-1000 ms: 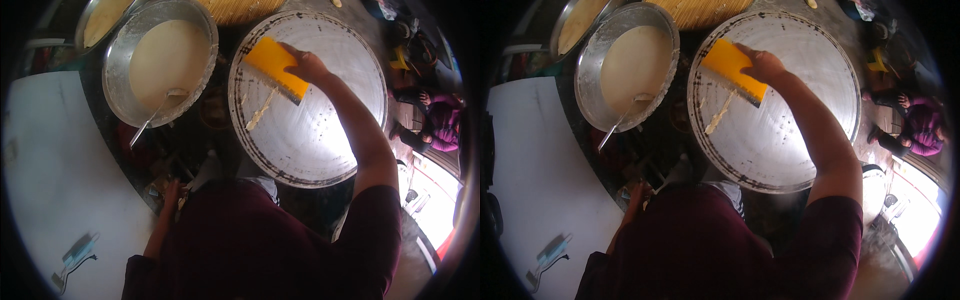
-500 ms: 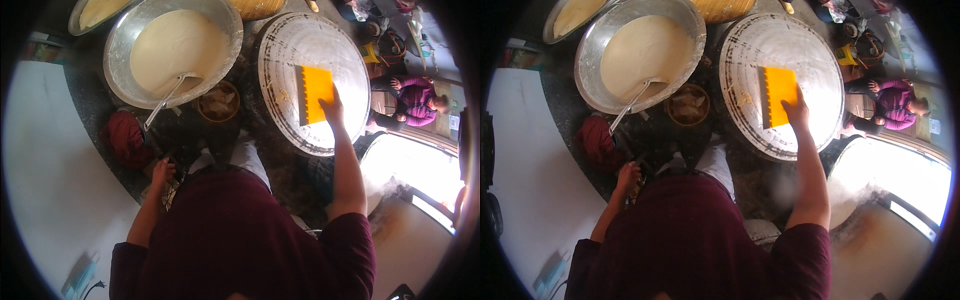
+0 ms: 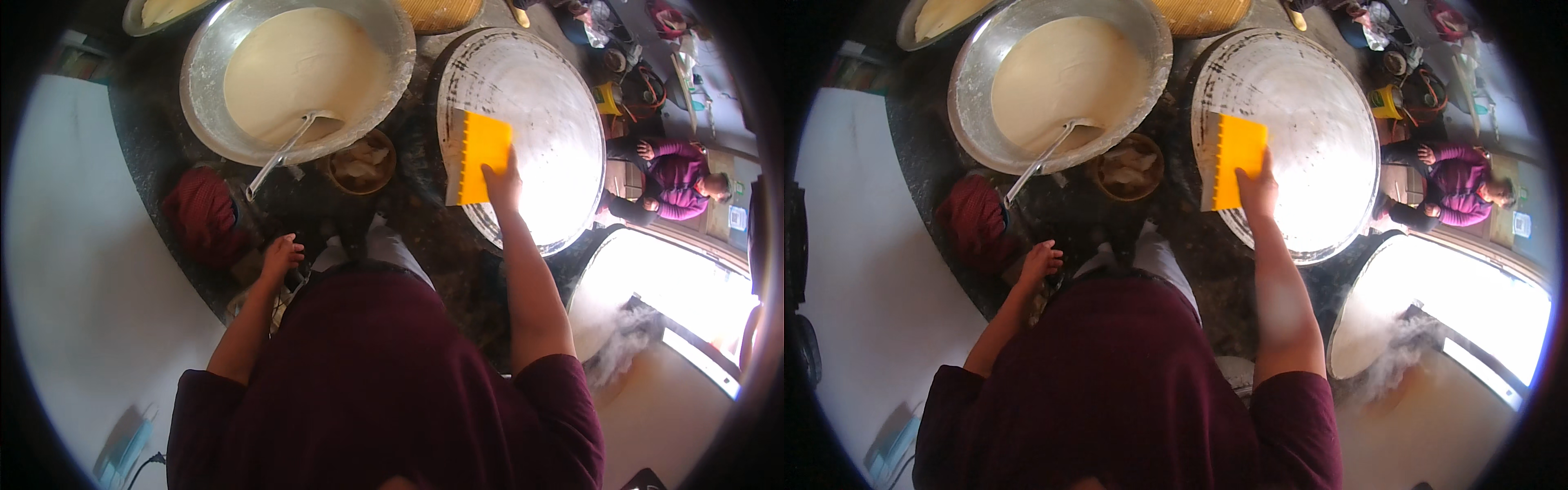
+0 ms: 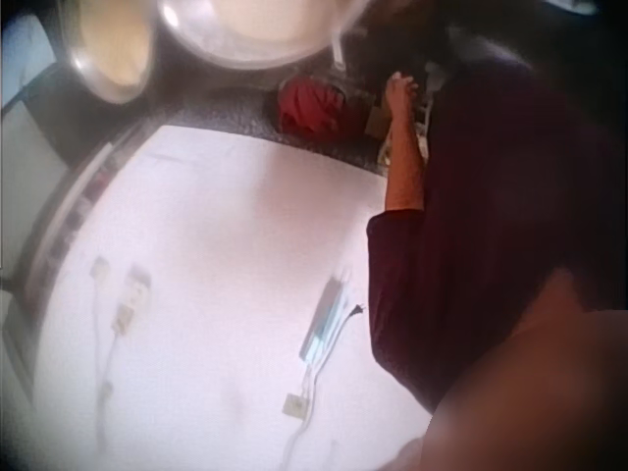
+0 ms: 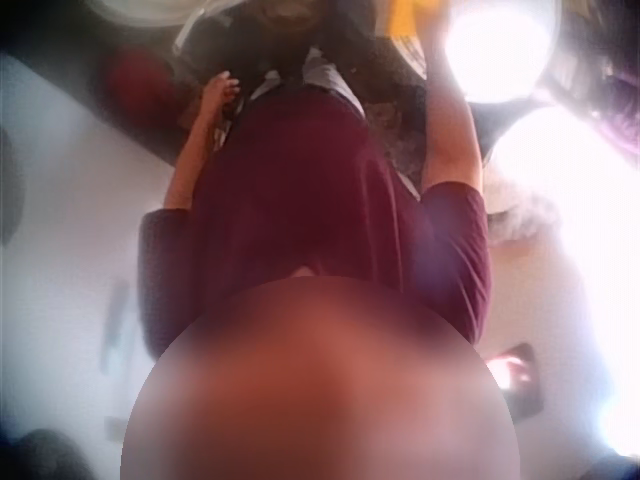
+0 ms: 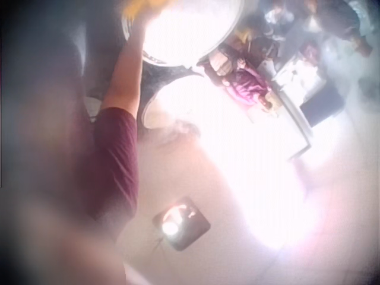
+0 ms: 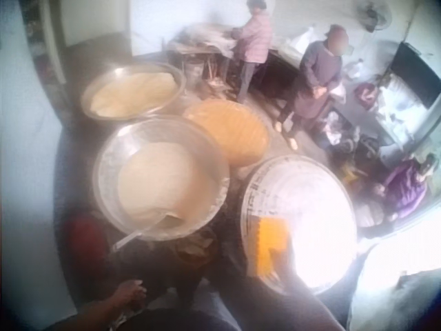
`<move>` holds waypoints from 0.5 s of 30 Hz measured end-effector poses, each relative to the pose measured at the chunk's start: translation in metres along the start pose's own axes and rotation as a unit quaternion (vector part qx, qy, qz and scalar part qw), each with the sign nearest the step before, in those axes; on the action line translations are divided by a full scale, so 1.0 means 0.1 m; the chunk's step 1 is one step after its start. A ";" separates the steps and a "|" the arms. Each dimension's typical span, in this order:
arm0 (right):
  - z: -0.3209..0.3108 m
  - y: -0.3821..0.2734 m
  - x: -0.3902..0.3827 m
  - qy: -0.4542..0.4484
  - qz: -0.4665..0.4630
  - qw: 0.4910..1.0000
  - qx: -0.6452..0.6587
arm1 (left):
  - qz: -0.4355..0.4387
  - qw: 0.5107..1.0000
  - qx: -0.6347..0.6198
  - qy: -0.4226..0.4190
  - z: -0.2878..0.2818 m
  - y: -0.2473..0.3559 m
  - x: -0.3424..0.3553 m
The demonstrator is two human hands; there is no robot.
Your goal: The person scoops batter from a large metal bowl and spreads it onto a hot circular griddle using a yellow plastic scraper. They cook the crepe, lift it off the griddle, and place it onto a stack. The person then scrapes the griddle surface clean and repeats the process.
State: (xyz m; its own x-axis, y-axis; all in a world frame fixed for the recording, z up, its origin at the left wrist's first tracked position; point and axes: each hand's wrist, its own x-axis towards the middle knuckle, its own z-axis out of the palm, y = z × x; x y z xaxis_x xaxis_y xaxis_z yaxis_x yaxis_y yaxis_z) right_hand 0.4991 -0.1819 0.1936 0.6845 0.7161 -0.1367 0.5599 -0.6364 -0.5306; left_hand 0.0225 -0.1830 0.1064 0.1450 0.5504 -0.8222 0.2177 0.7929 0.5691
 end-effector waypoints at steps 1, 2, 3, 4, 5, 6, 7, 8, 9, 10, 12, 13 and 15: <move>0.08 -0.17 -0.01 -0.011 -0.034 0.999 -0.013 | -0.003 1.000 -0.001 0.019 -0.03 -0.02 -0.03; 0.15 -0.33 0.00 -0.050 -0.038 0.998 -0.027 | -0.006 1.000 -0.008 0.025 -0.06 -0.04 -0.05; 0.24 -0.46 -0.03 -0.066 -0.071 0.992 -0.076 | -0.014 0.999 -0.011 0.038 -0.09 -0.06 -0.07; 0.28 -0.54 -0.03 -0.073 -0.048 0.995 -0.054 | -0.018 0.998 -0.009 0.056 -0.12 -0.07 -0.09; 0.32 -0.59 -0.04 -0.076 -0.045 0.996 -0.023 | -0.015 0.998 -0.025 0.062 -0.15 -0.09 -0.11; 0.32 -0.60 -0.03 -0.056 -0.071 0.995 0.031 | -0.007 0.997 -0.036 0.073 -0.19 -0.10 -0.12; 0.28 -0.57 -0.01 -0.044 -0.080 0.992 0.084 | 0.000 0.995 -0.042 0.089 -0.24 -0.12 -0.15; 0.22 -0.51 0.04 -0.049 -0.045 0.993 0.094 | 0.007 0.993 -0.071 0.096 -0.29 -0.12 -0.17; 0.09 -0.41 0.08 -0.076 -0.016 0.988 0.136 | 0.017 0.989 -0.097 0.107 -0.35 -0.11 -0.17; -0.07 -0.28 0.10 -0.045 -0.081 0.988 0.126 | 0.008 0.982 -0.137 0.130 -0.40 -0.08 -0.18; -0.44 -0.01 0.20 -0.002 -0.070 0.998 0.005 | 0.037 0.972 -0.165 0.165 -0.56 0.05 -0.17; -0.61 0.13 0.24 0.010 -0.062 0.998 -0.001 | 0.049 0.963 -0.176 0.196 -0.64 0.15 -0.19; -0.93 0.40 0.30 0.061 -0.049 0.996 -0.031 | 0.088 0.961 -0.137 0.224 -0.78 0.40 -0.21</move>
State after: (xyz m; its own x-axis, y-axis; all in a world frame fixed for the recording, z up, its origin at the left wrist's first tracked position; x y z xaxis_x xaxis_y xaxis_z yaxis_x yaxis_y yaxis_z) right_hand 0.5859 -0.2124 0.2460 0.6749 0.7377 0.0168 0.6516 -0.5853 -0.4825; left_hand -0.0477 -0.1430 0.1470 -0.2870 0.6915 -0.6630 -0.0427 0.6821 0.7300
